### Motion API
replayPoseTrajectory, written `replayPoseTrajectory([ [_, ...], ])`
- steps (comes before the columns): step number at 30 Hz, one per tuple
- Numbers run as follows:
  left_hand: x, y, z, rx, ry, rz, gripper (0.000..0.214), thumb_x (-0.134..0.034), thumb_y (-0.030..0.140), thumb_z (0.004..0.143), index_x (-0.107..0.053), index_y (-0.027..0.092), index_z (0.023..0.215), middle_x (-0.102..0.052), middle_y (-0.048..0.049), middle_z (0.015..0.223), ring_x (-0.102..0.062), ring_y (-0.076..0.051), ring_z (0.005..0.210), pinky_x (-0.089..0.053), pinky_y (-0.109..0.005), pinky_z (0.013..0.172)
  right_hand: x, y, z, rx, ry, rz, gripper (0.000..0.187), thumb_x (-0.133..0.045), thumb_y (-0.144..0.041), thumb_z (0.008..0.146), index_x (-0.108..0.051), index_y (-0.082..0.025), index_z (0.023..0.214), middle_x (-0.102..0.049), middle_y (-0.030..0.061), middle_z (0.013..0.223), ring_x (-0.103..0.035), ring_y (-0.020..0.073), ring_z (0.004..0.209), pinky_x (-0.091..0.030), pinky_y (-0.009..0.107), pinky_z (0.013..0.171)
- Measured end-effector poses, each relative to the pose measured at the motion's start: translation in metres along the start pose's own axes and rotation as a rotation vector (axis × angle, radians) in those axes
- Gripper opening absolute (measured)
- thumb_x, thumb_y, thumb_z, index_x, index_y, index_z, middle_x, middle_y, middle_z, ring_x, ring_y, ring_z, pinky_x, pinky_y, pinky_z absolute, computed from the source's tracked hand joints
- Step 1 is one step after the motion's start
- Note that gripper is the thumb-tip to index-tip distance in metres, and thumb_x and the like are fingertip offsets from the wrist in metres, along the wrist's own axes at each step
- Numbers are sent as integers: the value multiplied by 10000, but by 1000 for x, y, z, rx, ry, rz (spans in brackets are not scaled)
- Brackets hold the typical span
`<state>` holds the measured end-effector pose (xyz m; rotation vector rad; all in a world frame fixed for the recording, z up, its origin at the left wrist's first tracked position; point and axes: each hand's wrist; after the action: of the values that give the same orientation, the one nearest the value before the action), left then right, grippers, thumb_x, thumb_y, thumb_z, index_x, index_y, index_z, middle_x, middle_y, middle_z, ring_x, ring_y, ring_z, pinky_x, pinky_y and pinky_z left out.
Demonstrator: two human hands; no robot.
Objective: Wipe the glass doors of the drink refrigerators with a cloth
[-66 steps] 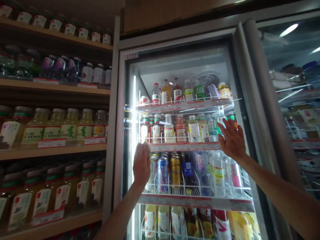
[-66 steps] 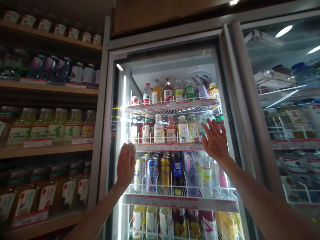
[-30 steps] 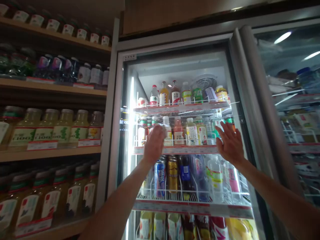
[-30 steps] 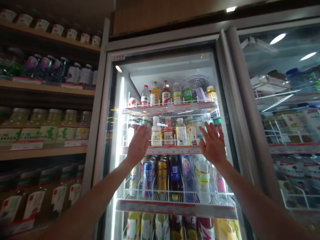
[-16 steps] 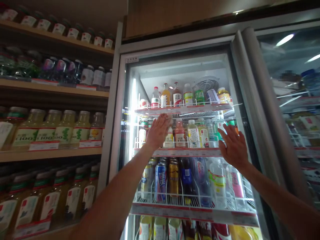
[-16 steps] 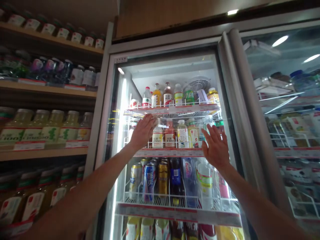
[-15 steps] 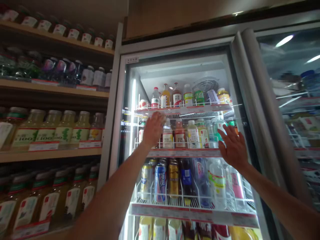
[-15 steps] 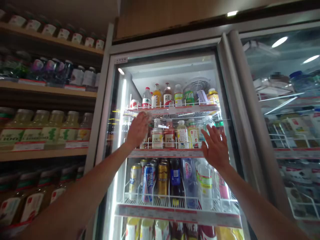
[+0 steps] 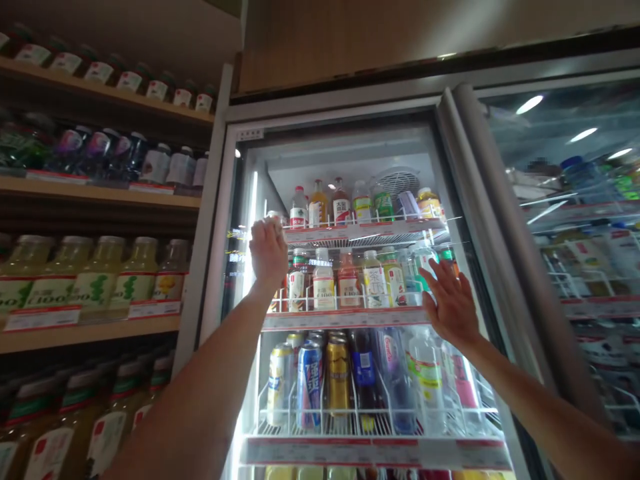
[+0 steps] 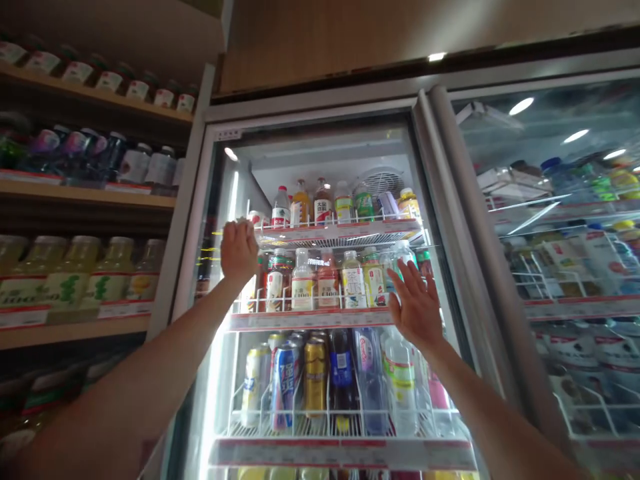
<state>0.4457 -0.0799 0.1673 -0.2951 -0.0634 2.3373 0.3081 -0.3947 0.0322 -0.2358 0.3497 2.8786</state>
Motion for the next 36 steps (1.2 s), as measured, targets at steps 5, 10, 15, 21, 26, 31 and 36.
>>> replayPoseTrajectory([
  [5, -5, 11, -8, -151, -90, -70, 372, -361, 278, 899, -497, 188, 1234, -475, -82, 1368, -346, -201, 1341, -300, -412, 1128, 1, -1, 1, -10, -12, -3, 511, -382, -263, 895, -342, -264, 1404, -417, 70, 1442, -324, 237, 1365, -275, 468, 1089],
  [10, 6, -4, -3, -48, -43, -84, 410, -360, 231, 881, -461, 116, 1262, -415, -170, 1392, -299, -284, 1362, -254, -516, 1128, 1, -2, 2, -23, -26, -3, 490, -385, -264, 894, -377, -246, 1384, -426, 80, 1434, -311, 239, 1372, -275, 469, 1087],
  [15, -13, 24, -15, -48, -99, -152, 522, -378, 184, 853, -327, 132, 1370, -326, -147, 1463, -194, -270, 1405, -220, -495, 1152, 0, 2, -2, -19, -17, -8, 485, -401, -270, 889, -389, -242, 1373, -432, 84, 1429, -321, 237, 1366, -263, 473, 1091],
  [21, -29, 64, -32, -69, -95, -328, 681, -457, 185, 825, -148, 187, 1433, -157, -145, 1533, -169, -243, 1415, -297, -460, 1119, 5, -46, 36, -67, 44, 150, 484, -374, -258, 903, -368, -256, 1386, -357, 80, 1476, -298, 240, 1376, -223, 504, 1110],
  [26, -12, 44, -41, 19, -132, -181, 644, -436, 270, 858, -177, 182, 1441, -248, -155, 1507, -172, -274, 1411, -251, -530, 1111, -3, -141, 114, 128, -221, 521, 491, -300, -259, 918, -351, -209, 1403, -350, 63, 1483, -301, 185, 1371, -300, 415, 1100],
  [31, 14, 1, -68, -71, -208, -68, 705, -455, 415, 846, -201, 136, 1442, -309, -190, 1473, -240, -310, 1386, -235, -551, 1101, -32, -200, 151, -14, -317, 469, 496, -370, -362, 915, -376, -207, 1387, -320, 93, 1495, -224, 280, 1395, -204, 556, 1108],
  [36, 29, -30, -89, -58, -141, 74, 611, -303, 484, 907, -279, 155, 1421, -302, -176, 1477, -231, -311, 1389, -237, -567, 1087, -43, -151, 143, 157, -242, 321, 470, -393, -254, 899, -397, -227, 1369, -339, 56, 1490, -243, 245, 1391, -228, 516, 1116],
])
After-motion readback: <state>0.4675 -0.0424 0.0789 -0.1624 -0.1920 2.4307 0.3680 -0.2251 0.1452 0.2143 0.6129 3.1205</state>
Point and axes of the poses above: each hand's wrist, its own z-axis towards the middle knuckle, its own x-axis out of the back of the hand, y = z × x
